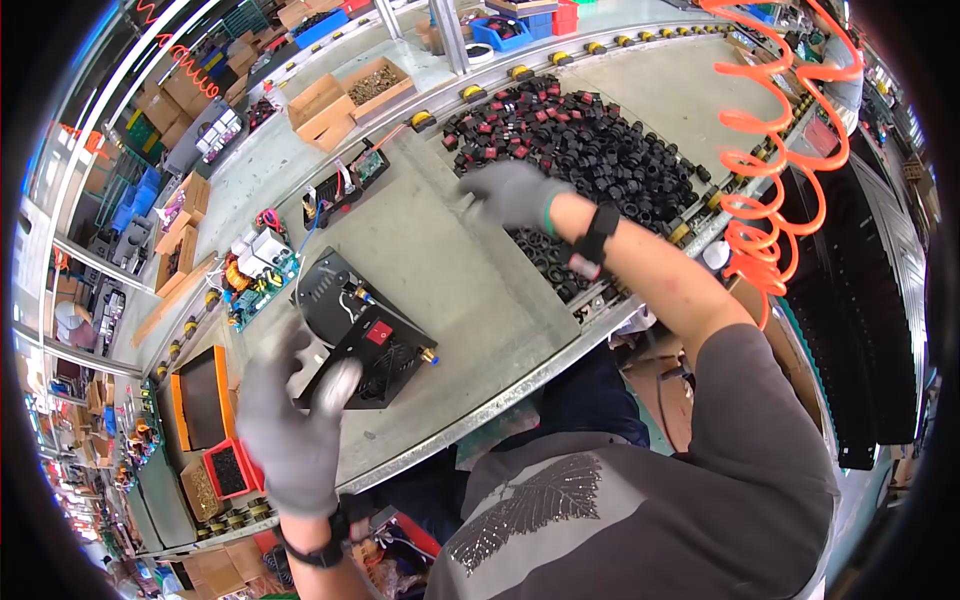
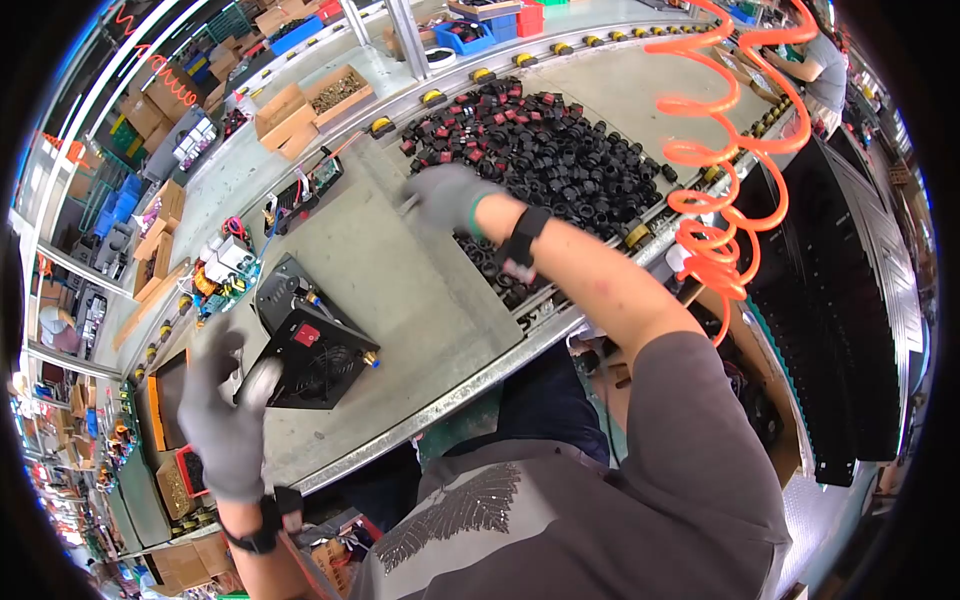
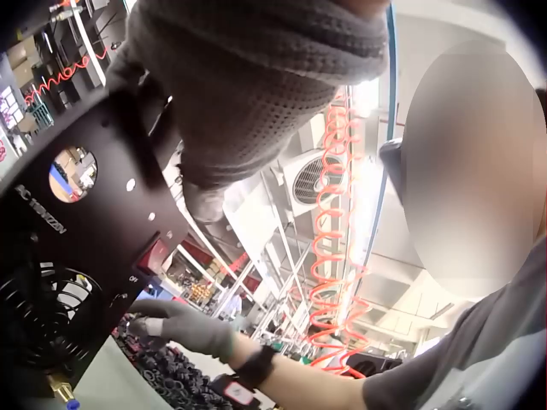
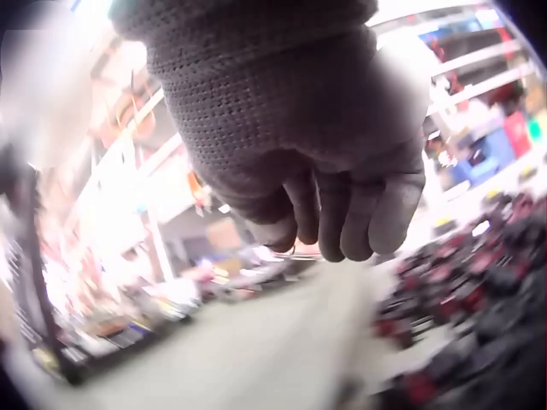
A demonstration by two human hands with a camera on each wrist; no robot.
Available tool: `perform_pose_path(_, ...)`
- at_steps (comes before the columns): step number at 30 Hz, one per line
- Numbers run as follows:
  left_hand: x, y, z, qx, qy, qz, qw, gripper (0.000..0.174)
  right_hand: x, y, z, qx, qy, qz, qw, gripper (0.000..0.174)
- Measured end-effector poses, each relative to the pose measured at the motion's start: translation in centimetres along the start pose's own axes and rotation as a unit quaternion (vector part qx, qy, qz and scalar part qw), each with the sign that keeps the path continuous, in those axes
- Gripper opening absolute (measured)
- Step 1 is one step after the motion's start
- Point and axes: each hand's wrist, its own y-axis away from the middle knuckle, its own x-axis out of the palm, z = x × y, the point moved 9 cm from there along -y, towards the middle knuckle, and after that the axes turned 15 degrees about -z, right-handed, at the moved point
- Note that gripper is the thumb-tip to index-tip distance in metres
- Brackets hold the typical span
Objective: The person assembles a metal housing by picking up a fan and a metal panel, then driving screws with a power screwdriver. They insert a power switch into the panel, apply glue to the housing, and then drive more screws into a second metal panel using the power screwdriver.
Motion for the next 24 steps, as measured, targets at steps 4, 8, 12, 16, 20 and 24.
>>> perform_pose_path(4, -2.7, 3.5, 0.9, -0.217, 0.133, 0.032, 0.966, 0.045, 0.1, -2.3, -14.8, 0.178, 0.206, -0.011, 0.962, 0.029)
perform_pose_path(8, 3.5, 9.6, 1.4, -0.268, 0.143, 0.372, 0.877, 0.039, 4.6, -2.2, -17.5, 0.201, 0.250, 0.103, 0.942, 0.040)
perform_pose_path(12, 9.8, 13.1, 2.4, -0.213, 0.184, 0.436, 0.855, 0.039, 2.7, -2.5, -16.5, 0.212, 0.216, 0.023, 0.953, 0.034)
perform_pose_path(16, 14.9, 12.2, 2.1, -0.390, 0.338, 0.388, 0.763, 0.044, -4.3, 0.1, -2.2, 0.187, -0.355, 0.044, 0.915, 0.022)
perform_pose_path(20, 18.4, 12.5, 1.4, -0.583, 0.520, 0.272, 0.562, 0.048, -7.4, 6.4, 10.4, -0.083, -0.293, 0.105, 0.947, 0.023)
perform_pose_path(24, 19.0, 13.9, 2.5, -0.501, 0.531, 0.279, 0.625, 0.048, -4.2, 8.5, 10.6, -0.076, -0.264, 0.138, 0.952, 0.025)
